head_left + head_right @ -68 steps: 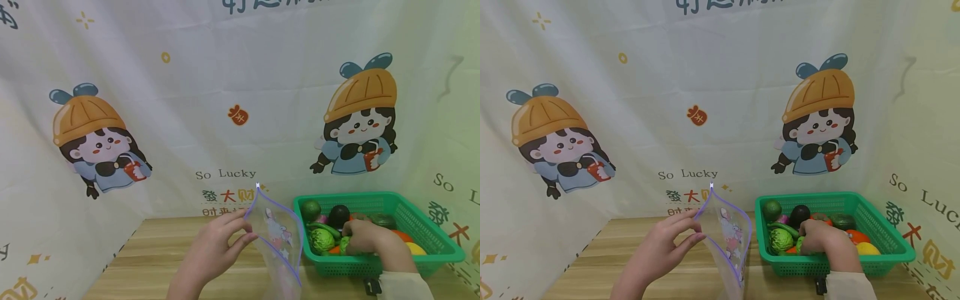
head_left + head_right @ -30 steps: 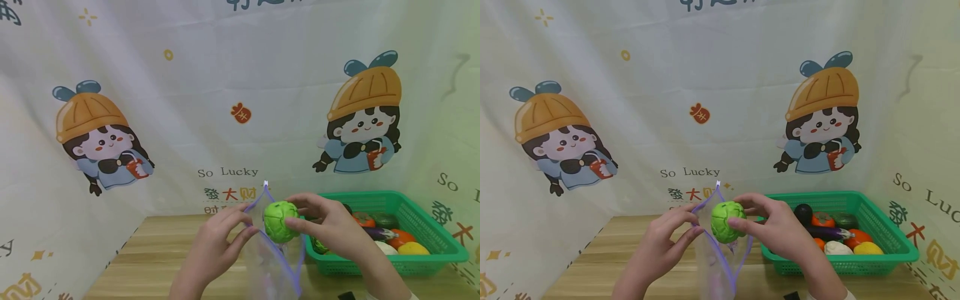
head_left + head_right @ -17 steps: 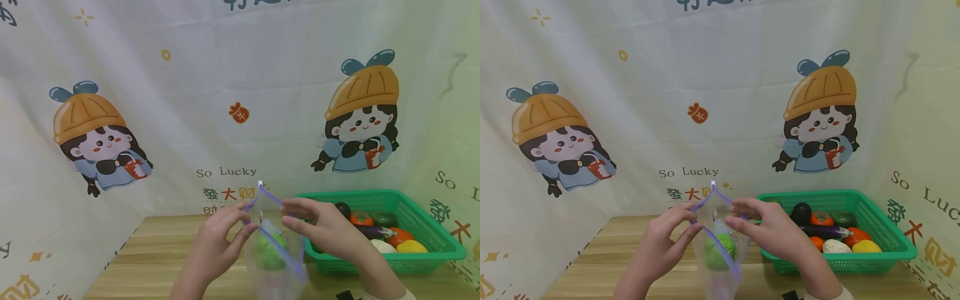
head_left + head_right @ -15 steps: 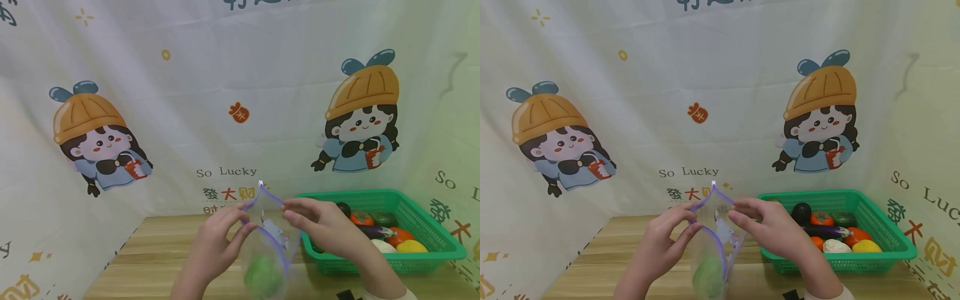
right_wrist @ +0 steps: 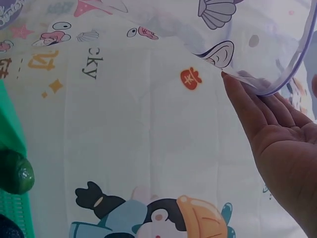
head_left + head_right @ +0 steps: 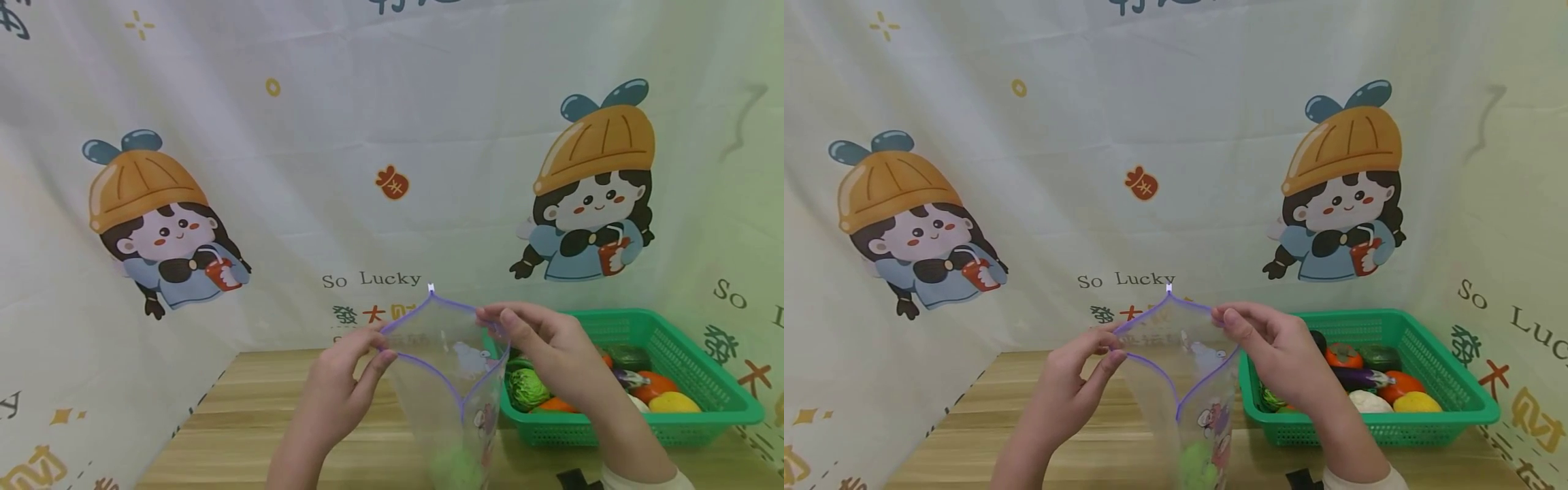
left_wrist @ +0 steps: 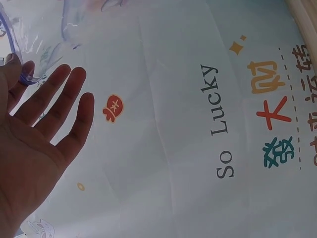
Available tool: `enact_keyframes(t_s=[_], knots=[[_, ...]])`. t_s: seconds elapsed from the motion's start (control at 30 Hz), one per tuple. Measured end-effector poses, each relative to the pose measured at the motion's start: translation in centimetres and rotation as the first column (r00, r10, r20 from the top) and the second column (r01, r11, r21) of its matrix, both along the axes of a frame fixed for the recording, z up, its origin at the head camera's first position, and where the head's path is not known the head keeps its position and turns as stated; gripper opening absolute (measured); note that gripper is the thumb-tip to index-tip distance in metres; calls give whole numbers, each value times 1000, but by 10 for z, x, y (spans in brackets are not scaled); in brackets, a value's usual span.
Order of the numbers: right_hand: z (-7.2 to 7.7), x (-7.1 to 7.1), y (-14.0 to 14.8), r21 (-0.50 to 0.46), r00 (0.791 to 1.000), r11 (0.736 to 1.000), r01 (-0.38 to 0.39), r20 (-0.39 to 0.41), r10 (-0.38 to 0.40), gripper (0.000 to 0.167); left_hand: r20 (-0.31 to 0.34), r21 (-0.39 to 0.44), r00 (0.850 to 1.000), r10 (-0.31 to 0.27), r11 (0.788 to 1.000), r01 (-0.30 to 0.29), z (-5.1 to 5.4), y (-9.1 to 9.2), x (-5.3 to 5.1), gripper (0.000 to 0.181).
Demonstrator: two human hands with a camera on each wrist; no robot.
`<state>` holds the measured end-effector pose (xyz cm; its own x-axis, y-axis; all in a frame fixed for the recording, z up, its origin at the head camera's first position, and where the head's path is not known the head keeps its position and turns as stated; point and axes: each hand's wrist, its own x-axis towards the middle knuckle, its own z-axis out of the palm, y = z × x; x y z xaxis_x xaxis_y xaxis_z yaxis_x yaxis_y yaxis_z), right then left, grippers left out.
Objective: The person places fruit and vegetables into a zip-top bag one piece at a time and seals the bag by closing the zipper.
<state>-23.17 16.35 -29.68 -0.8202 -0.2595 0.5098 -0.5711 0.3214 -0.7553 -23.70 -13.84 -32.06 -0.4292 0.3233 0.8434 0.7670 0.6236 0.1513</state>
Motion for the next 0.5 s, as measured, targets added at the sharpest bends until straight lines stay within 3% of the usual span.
enact_keyframes(t_s=[0.23,0.37,0.5], knots=[[-5,-7,-1,107,999,994,-22,44,17,37,86,-73,994,63,996,-57,-4,4,0,6],[-7,-10,-2,108,999,993,-38,9,37,44,91,-74,994,53,996,-46,-4,5,0,5],[-7,-13,2,115,1000,993,10,-28,-7,46,94,-73,994,48,996,-42,-4,5,1,7]])
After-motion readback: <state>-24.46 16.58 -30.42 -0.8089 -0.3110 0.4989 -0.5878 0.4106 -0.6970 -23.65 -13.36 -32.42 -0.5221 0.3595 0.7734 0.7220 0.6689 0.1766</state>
